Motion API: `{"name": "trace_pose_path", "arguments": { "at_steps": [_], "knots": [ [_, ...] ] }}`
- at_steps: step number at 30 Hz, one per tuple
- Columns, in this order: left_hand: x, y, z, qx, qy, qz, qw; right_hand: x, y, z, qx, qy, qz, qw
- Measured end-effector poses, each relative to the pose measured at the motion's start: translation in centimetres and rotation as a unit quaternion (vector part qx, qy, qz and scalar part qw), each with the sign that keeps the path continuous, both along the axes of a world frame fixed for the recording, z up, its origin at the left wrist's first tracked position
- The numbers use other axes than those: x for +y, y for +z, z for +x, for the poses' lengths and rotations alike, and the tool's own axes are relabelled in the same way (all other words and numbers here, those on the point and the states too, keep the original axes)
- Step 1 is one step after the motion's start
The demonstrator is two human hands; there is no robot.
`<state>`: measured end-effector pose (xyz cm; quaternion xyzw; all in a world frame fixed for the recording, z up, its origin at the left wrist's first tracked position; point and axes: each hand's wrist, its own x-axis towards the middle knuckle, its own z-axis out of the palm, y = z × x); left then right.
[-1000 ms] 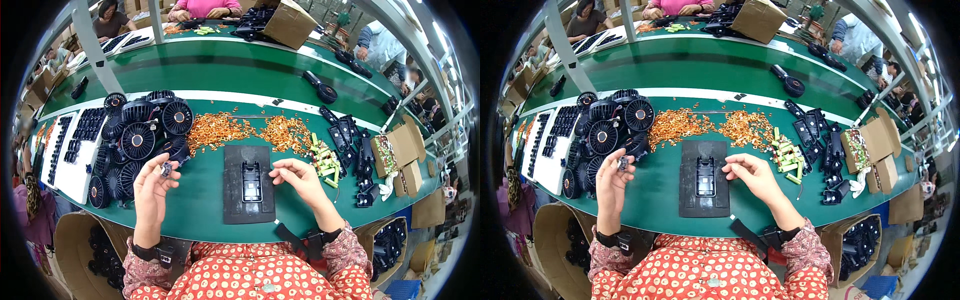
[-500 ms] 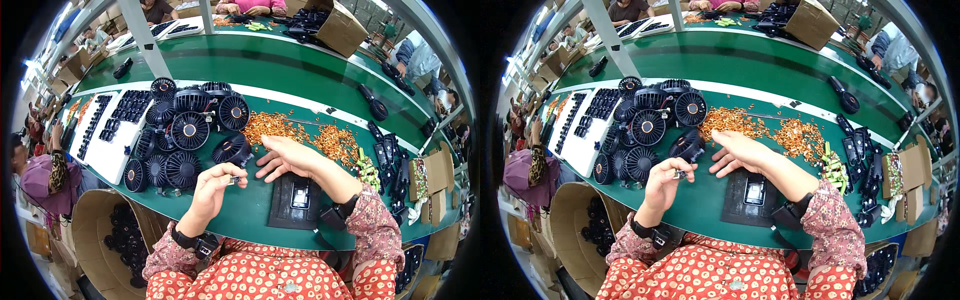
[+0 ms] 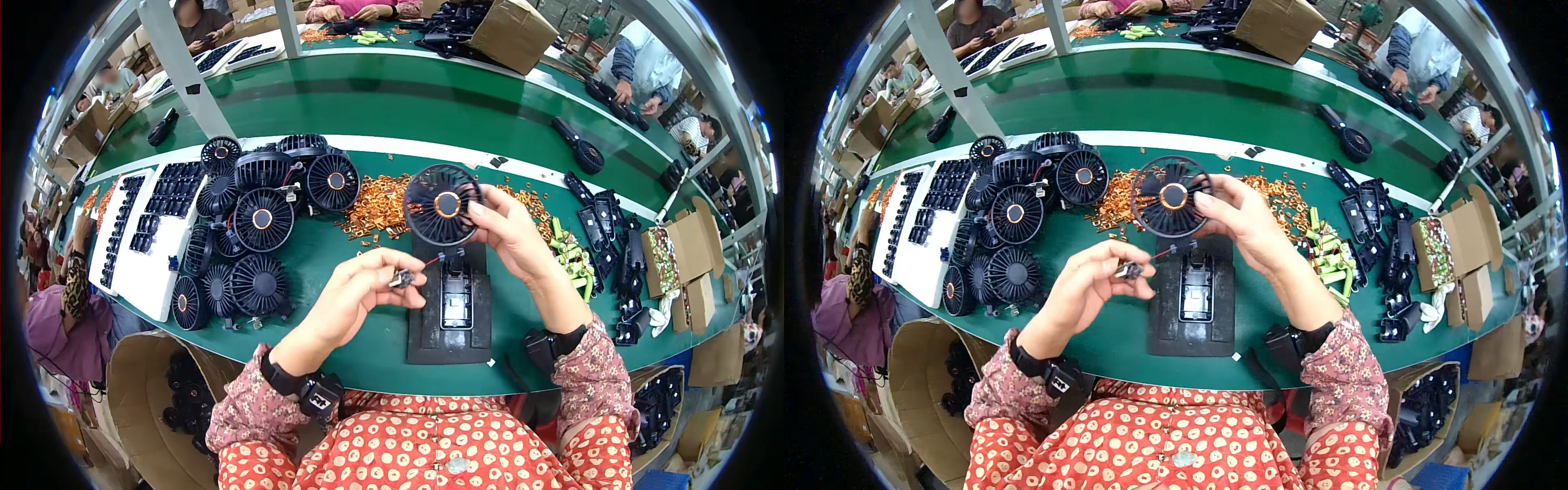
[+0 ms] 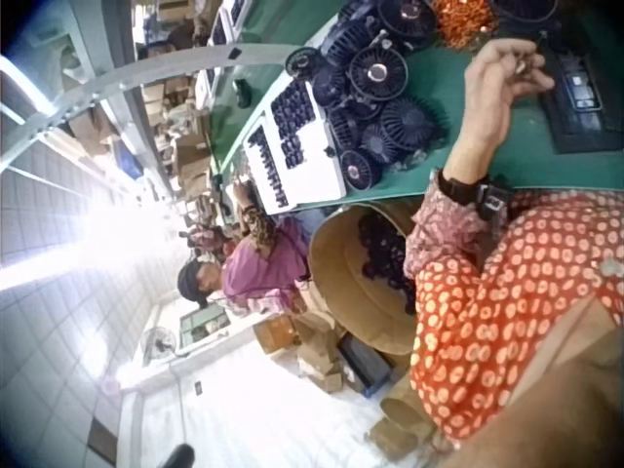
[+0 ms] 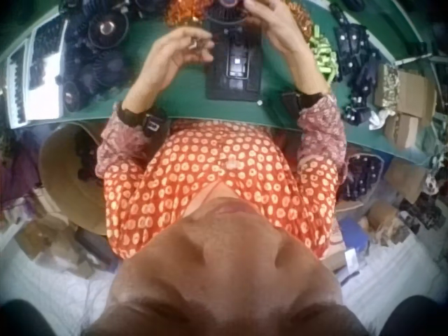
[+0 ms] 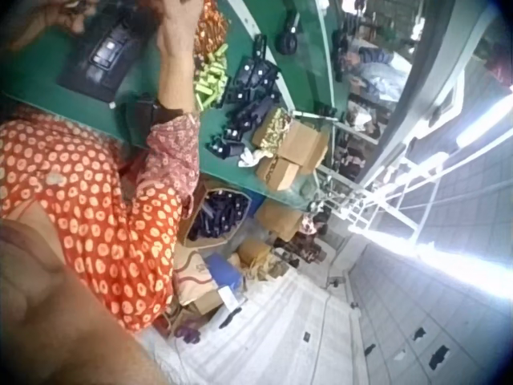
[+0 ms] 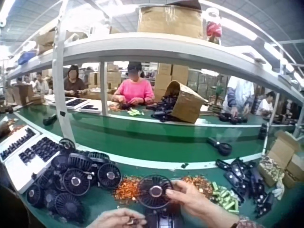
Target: Assembling the internal components, batteries, and housing of small portable fans.
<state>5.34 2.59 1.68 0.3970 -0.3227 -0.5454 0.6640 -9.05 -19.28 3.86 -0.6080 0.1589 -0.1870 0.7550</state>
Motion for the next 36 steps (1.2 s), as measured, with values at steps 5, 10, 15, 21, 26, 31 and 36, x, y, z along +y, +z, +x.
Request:
{"name": "trace_pose_path", "arguments": {
  "at_steps": [5, 10, 15, 21, 26, 31, 36],
  "knots": [
    [-4.1, -1.8, -2.1, -0.071, 0.044, 0.044, 0.996, -1.3, -2.7, -3.6, -0.007, -0.059, 0.008, 0.998],
    [-4.5, -1.6, -4.1, -0.443, 0.161, 0.057, 0.88, -1.1, -3.9, -3.8, -0.014, -0.066, 0.046, 0.997],
    [-4.5, -1.8, -4.8, -0.497, 0.149, 0.064, 0.853, -1.3, -5.2, -4.1, -0.012, -0.047, 0.022, 0.999],
    [-4.0, -1.8, -5.0, -0.507, 0.15, 0.056, 0.847, -0.7, -5.3, -4.0, 0.014, -0.038, 0.019, 0.999],
    [-3.4, -1.9, -4.8, -0.539, 0.162, -0.038, 0.826, -0.5, -5.0, -4.2, 0.024, -0.038, -0.018, 0.999],
    [-3.2, -1.9, -4.7, -0.63, 0.122, -0.097, 0.76, -0.5, -4.8, -4.2, 0.029, -0.021, -0.066, 0.997],
    [-3.2, -1.8, -4.9, -0.665, 0.091, -0.083, 0.737, -0.7, -4.9, -4.3, 0.042, -0.012, -0.088, 0.995]
  ]
}}
